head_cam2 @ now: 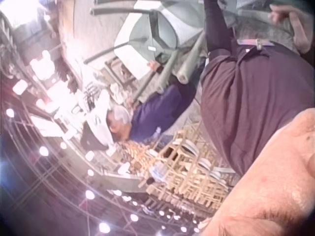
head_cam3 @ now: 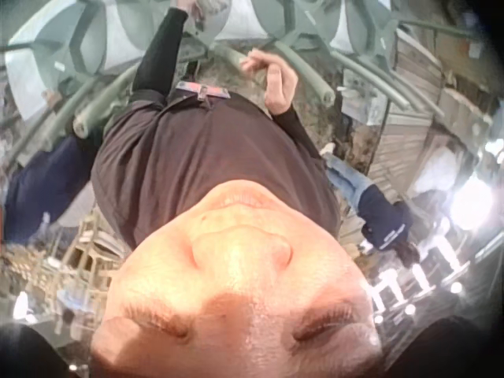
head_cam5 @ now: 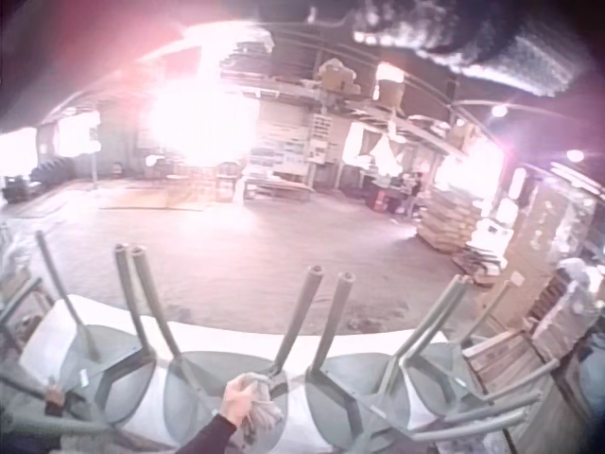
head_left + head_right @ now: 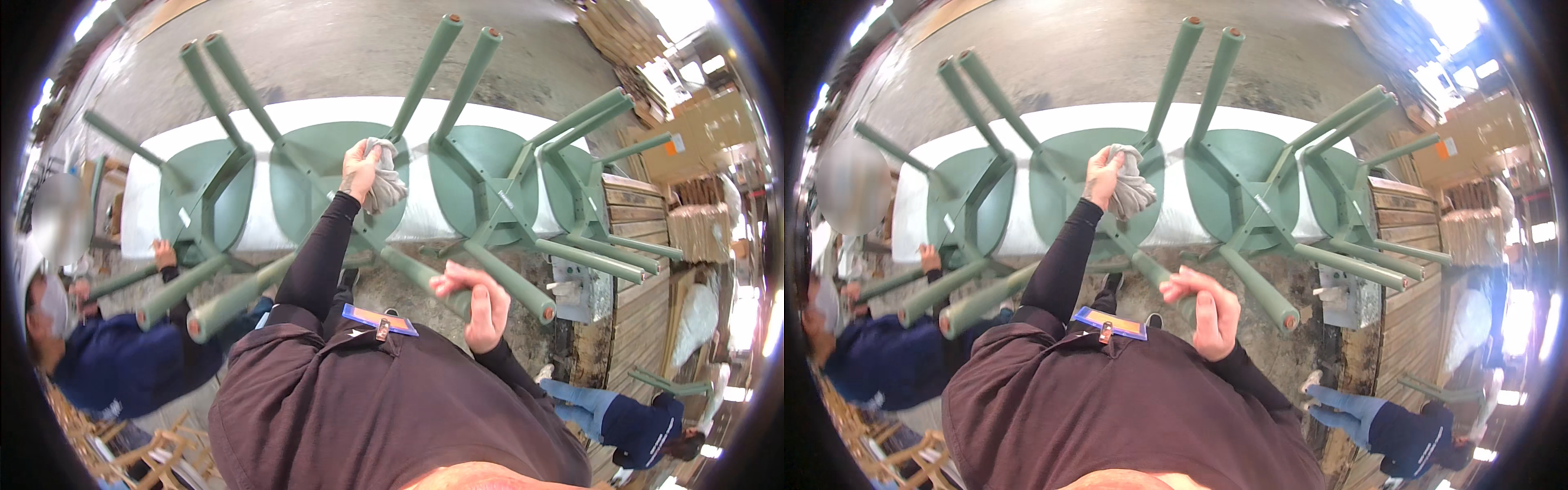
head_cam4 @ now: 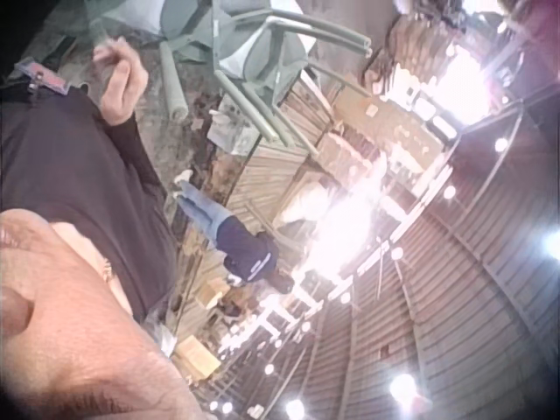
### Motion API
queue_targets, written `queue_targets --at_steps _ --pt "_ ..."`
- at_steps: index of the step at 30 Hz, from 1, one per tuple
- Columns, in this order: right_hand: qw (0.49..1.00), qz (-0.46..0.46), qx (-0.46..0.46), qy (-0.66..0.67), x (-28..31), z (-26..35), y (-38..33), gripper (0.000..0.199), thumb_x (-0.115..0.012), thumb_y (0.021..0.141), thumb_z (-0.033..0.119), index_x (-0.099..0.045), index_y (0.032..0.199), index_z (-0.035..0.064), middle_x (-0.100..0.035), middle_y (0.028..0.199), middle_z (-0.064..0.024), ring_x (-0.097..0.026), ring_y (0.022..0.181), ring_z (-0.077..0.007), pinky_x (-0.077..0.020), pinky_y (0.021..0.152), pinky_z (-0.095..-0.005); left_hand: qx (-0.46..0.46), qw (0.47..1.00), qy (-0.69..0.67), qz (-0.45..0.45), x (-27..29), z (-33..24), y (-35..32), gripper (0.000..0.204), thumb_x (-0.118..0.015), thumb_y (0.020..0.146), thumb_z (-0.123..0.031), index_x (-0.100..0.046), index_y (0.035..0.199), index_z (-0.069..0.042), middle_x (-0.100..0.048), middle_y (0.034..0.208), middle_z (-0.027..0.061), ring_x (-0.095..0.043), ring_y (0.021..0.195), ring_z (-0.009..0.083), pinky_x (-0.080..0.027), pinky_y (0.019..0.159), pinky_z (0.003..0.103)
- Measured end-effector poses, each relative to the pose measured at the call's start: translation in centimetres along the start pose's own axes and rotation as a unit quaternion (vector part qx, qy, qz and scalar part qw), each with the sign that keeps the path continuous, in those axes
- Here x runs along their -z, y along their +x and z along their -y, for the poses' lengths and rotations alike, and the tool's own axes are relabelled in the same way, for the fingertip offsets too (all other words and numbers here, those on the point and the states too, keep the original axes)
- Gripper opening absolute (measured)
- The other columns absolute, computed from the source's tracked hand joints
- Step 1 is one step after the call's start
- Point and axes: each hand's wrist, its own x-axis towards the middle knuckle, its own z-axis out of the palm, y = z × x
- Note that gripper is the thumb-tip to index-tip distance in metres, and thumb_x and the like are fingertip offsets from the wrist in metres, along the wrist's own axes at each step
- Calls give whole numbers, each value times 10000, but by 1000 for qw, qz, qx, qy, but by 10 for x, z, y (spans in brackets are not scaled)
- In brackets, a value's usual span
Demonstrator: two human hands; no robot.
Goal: The person wipes the underside and legs of several green chairs using a cloth. They lift and reposition chairs to access different surfaces, then place them back on the floor. The task is performed repeatedly across multiple chairs in a warehouse-like setting.
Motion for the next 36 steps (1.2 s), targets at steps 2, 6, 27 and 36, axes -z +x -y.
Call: queue_targets --at_steps 2,6,27,36 --pt "999 6 32 -25 4 1 -4 430 -373 1094 239 -619 1228 -87 -705 942 -163 -693 951 -281 -510 968 -420 5 991 -137 0 0 -41 -49 161 -570 1036 -133 -680 1093 -30 -733 1007 48 -705 896 156 -573 777 309" --pt "940 -56 205 -265 -1 21 -2 302 -518 1033 137 -595 1258 -49 -632 1254 -183 -626 1142 -308 -494 981 -411 -64 969 -229 -61 15 -134 -143 166 -576 1040 -135 -683 1098 -22 -728 1038 66 -699 900 147 -574 809 303" --pt "883 -93 -25 460 -222 -64 100 288 -599 1041 181 -549 1299 62 -638 1213 -34 -618 1100 -130 -501 962 -309 -284 759 575 -116 144 -288 -328 366 -749 867 -274 -697 1115 -10 -716 1073 174 -641 1154 363 -517 940 445" --pt "940 22 287 181 -352 -53 328 867 -808 815 181 -316 1517 55 -433 1395 -150 -475 1265 -259 -414 1071 -409 -133 787 600 -51 175 -238 -281 337 -713 858 -155 -667 1162 -18 -660 1208 191 -575 1260 405 -451 1072 484"
